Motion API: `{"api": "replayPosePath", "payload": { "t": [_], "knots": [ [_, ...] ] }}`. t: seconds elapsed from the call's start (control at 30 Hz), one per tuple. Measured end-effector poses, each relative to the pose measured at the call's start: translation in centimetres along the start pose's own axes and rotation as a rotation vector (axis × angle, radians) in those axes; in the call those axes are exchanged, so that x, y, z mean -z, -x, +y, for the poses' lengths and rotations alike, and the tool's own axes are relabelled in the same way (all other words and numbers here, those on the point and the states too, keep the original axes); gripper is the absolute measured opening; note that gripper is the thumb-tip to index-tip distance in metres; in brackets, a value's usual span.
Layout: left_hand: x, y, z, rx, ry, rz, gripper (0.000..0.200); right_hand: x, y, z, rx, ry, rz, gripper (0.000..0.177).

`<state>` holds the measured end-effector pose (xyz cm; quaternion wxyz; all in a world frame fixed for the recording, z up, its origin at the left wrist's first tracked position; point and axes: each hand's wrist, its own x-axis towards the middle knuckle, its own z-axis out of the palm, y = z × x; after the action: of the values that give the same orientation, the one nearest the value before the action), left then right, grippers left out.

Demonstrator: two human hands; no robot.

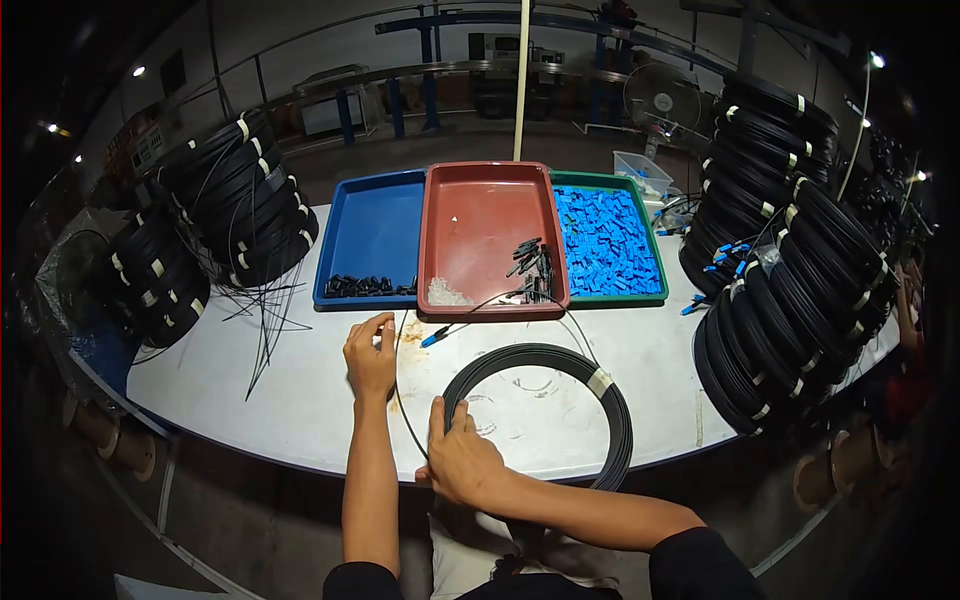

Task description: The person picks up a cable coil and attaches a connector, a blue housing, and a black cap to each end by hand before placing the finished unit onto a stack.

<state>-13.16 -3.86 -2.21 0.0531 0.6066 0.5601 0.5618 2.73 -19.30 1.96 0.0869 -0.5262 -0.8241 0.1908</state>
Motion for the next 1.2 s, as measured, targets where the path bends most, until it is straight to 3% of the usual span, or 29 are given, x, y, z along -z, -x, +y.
{"api": "replayPosePath", "payload": {
  "t": [0.17,0.3,0.43,0.5,0.57,0.77,0.83,0.93,1.0,1.03,1.1,1.2],
  "knots": [
    [-0.1,0.0,-0.2,-0.008,0.001,0.019,0.018,-1.0,-0.5,0.7,0.064,0.002,0.032,0.091],
    [-0.2,-0.6,-1.3,-0.1,0.029,0.2,0.022,0.3,-0.5,1.3,0.154,-0.054,0.047,0.083],
    [0.2,-0.9,-0.8,-0.081,0.067,0.487,0.031,6.9,2.0,0.6,0.193,-0.32,0.07,0.076],
    [-0.3,-1.0,-2.0,-0.079,0.095,0.501,0.034,11.9,4.0,-0.2,0.162,-0.517,0.008,0.075],
    [-1.1,-1.1,-3.2,-0.041,0.28,0.388,0.033,13.8,5.0,0.6,0.227,-0.591,0.137,0.074],
    [-0.8,-0.1,0.7,-0.133,0.241,0.163,0.035,18.4,8.4,3.4,0.205,-1.413,0.232,0.073],
    [-0.9,0.0,0.8,-0.277,0.21,0.099,0.04,18.1,8.5,5.2,0.29,-1.61,0.303,0.072],
    [-0.9,0.5,1.1,-0.191,0.179,-0.034,0.041,16.5,8.4,9.7,0.46,-1.94,0.34,0.074],
    [-1.6,0.8,0.6,-0.179,0.199,-0.08,0.037,15.8,8.8,12.0,0.508,-2.016,0.387,0.072],
    [-1.5,1.0,1.2,-0.064,0.229,-0.183,0.038,15.5,8.9,13.3,0.544,-2.04,0.394,0.07],
    [-1.7,1.1,1.1,-0.038,0.226,-0.315,0.04,15.1,8.8,16.5,0.538,-1.842,0.422,0.068],
    [-1.9,1.0,1.5,-0.001,0.329,-0.436,0.045,14.2,8.9,19.8,0.366,-1.692,0.533,0.061]
  ]
}}
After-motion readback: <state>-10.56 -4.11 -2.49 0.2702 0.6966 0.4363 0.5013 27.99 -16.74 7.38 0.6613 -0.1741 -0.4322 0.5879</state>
